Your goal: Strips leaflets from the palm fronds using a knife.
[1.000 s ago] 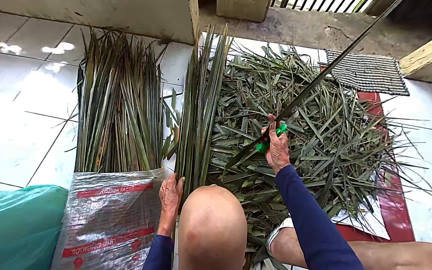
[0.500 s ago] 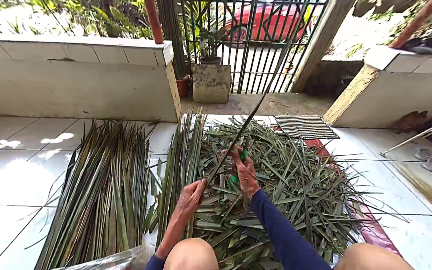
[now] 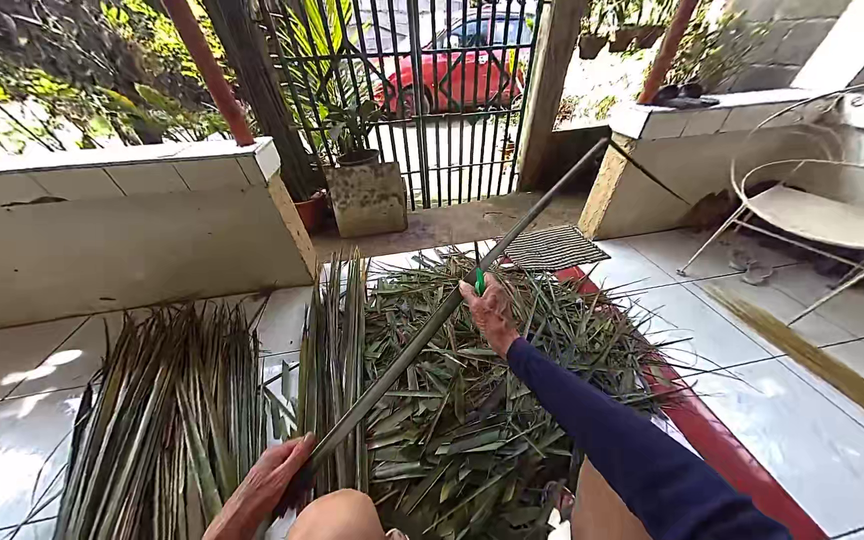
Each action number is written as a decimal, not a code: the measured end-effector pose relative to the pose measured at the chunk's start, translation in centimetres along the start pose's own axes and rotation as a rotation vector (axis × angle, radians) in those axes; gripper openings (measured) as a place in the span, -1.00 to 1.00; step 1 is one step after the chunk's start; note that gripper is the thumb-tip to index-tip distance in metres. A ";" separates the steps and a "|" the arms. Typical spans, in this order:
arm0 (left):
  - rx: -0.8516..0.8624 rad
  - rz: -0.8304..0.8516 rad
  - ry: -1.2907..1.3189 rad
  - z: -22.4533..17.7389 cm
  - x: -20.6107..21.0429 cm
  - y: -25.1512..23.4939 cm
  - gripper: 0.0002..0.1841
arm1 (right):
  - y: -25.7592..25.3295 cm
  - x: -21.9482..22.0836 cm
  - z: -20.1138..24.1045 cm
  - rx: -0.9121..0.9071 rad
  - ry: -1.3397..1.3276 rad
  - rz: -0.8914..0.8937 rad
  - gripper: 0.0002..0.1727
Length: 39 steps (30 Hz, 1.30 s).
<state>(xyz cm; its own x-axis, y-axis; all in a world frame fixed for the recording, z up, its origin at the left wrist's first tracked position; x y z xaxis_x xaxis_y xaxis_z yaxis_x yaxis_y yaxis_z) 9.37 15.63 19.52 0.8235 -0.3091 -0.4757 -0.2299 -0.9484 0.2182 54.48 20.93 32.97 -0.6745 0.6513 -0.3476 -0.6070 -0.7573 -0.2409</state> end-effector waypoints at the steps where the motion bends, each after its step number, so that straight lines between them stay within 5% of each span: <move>1: 0.029 0.044 0.017 -3.1 0.8 -1.5 -0.38 | 1.8 0.9 0.3 -0.001 0.026 0.030 -0.59; 5: 0.244 0.186 -0.030 -16.3 5.5 -6.5 -0.47 | 7.4 4.2 1.3 -0.003 -0.012 0.114 -0.60; 9: 0.350 0.254 0.073 -22.7 10.0 -9.5 -0.58 | 9.4 5.0 2.1 -0.041 -0.094 0.155 -0.63; 19: 0.343 0.263 0.309 -25.3 12.4 -10.7 -0.72 | 6.0 0.5 2.3 -0.125 -0.177 0.392 -0.53; 28: 0.299 0.290 0.328 -28.7 14.2 -11.1 -0.69 | 3.6 -5.8 2.1 -0.200 -0.190 0.186 -0.56; 39: 0.272 0.387 0.414 -31.4 15.9 -10.4 -0.63 | 3.4 -7.0 2.5 -0.254 -0.206 0.133 -0.58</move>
Point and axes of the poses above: each hand's wrist, its own y-axis away from the middle knuckle, its own x-axis out of the palm, z = x × y, the point moved 10 cm from there along -y, towards the middle knuckle, and after that the axes turned 10 degrees about -z, right-handed, at the moved point
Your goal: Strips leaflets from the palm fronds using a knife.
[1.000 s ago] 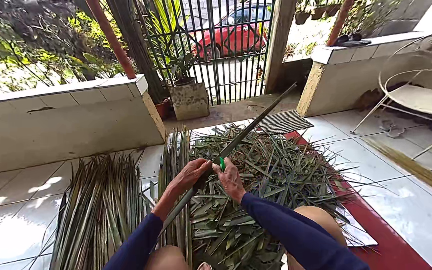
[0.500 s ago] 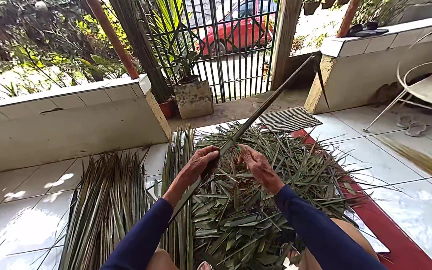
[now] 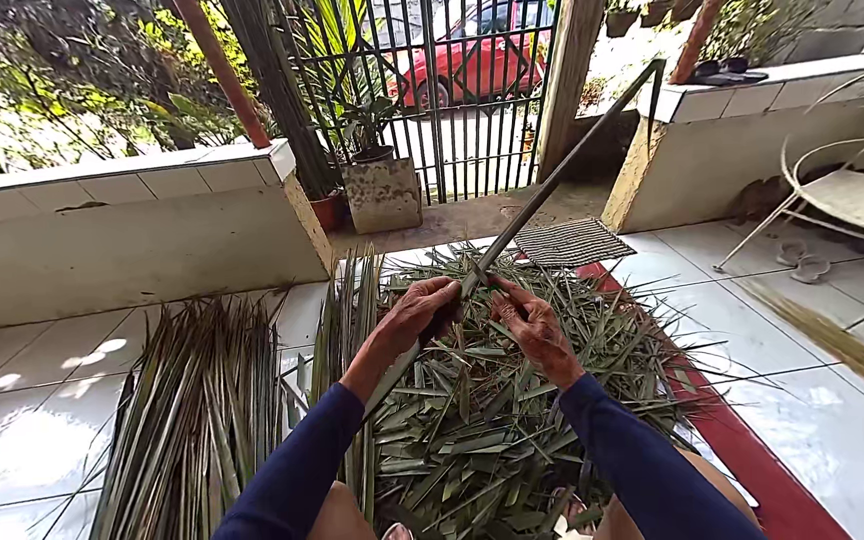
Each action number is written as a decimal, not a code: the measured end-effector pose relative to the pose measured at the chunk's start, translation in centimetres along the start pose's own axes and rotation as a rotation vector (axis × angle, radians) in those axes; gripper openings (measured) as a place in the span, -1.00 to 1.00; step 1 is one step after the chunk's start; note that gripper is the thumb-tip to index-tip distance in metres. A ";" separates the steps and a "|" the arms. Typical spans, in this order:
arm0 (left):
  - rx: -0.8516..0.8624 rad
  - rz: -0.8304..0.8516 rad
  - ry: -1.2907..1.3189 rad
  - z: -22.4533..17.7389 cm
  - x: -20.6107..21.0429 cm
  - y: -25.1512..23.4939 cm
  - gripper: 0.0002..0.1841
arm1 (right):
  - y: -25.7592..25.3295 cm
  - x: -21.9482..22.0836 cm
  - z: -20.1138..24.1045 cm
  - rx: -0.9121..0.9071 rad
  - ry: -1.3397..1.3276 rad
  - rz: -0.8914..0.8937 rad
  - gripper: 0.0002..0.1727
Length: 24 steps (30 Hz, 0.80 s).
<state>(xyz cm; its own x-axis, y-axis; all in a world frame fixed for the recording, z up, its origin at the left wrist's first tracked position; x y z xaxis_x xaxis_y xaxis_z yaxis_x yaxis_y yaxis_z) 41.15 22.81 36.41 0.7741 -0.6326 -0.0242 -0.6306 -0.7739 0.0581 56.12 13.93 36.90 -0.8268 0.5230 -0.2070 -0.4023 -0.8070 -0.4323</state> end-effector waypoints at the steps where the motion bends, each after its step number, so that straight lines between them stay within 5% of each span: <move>1: -0.002 0.019 0.014 -0.1 0.2 0.0 -0.63 | 0.0 0.1 0.2 -0.014 0.012 0.004 -0.58; 24: 0.020 0.096 0.132 -1.3 3.4 -1.2 -0.72 | -0.2 -2.6 0.4 -0.069 0.187 -0.166 -0.60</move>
Point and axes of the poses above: each hand's wrist, its own y-axis away from the middle knuckle, its own x-axis out of the palm, z = x × y, the point moved 10 cm from there along -y, towards the middle knuckle, and after that the axes turned 10 degrees about -z, right-handed, at the moved point
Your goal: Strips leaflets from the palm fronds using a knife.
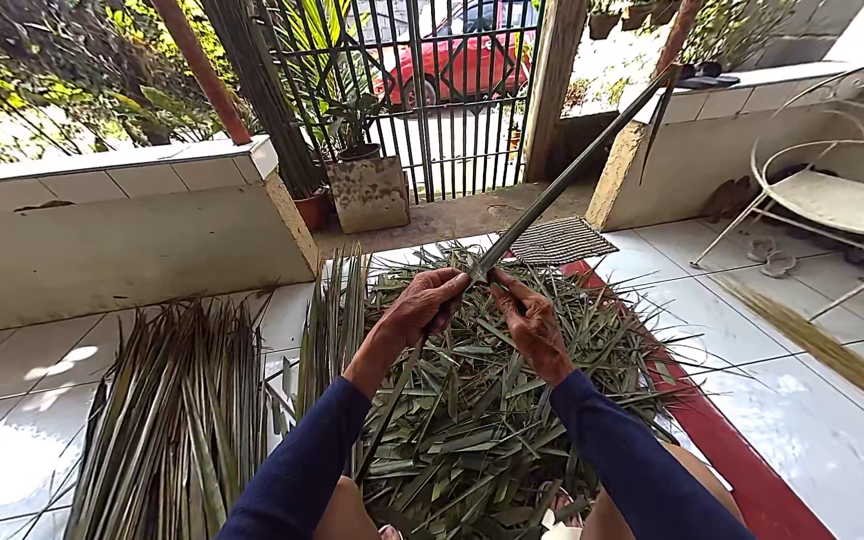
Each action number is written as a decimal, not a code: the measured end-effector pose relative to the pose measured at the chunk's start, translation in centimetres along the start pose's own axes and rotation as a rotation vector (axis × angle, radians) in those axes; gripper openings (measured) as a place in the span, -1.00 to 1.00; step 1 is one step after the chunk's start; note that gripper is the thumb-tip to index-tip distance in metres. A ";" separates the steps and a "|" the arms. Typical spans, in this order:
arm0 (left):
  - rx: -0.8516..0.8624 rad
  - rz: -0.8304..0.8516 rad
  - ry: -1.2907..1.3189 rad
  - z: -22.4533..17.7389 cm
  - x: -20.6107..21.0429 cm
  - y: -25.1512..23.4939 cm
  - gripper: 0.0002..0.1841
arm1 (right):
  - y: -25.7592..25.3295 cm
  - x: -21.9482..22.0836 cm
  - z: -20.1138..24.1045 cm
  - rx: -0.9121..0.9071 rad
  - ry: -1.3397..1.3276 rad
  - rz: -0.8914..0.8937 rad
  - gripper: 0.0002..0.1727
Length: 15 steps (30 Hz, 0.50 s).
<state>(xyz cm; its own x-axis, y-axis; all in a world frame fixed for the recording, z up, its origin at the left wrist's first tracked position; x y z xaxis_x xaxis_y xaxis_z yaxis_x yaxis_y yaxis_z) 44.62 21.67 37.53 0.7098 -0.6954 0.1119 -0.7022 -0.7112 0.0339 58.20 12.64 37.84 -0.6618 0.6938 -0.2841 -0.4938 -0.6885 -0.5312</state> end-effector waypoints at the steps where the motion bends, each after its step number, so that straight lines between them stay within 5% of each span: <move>1: -0.003 0.000 -0.003 0.0 0.1 0.0 -0.72 | 0.0 -0.1 0.1 -0.010 0.009 -0.013 -0.60; 15: -0.070 0.016 -0.034 0.8 0.2 0.5 -0.70 | -0.5 -0.4 -0.4 0.072 0.163 -0.129 -0.57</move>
<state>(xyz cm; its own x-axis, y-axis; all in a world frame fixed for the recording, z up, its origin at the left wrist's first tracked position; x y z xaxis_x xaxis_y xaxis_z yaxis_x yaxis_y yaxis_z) 44.42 21.08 36.81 0.6992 -0.7105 0.0793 -0.7147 -0.6919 0.1020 59.01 12.79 37.90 -0.4930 0.7983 -0.3458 -0.6113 -0.6007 -0.5153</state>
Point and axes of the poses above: each hand's wrist, its own y-axis away from the middle knuckle, its own x-axis out of the palm, z = x × y, the point moved 10 cm from there along -y, towards the middle knuckle, and after that the axes turned 10 degrees about -z, right-handed, at the moved point
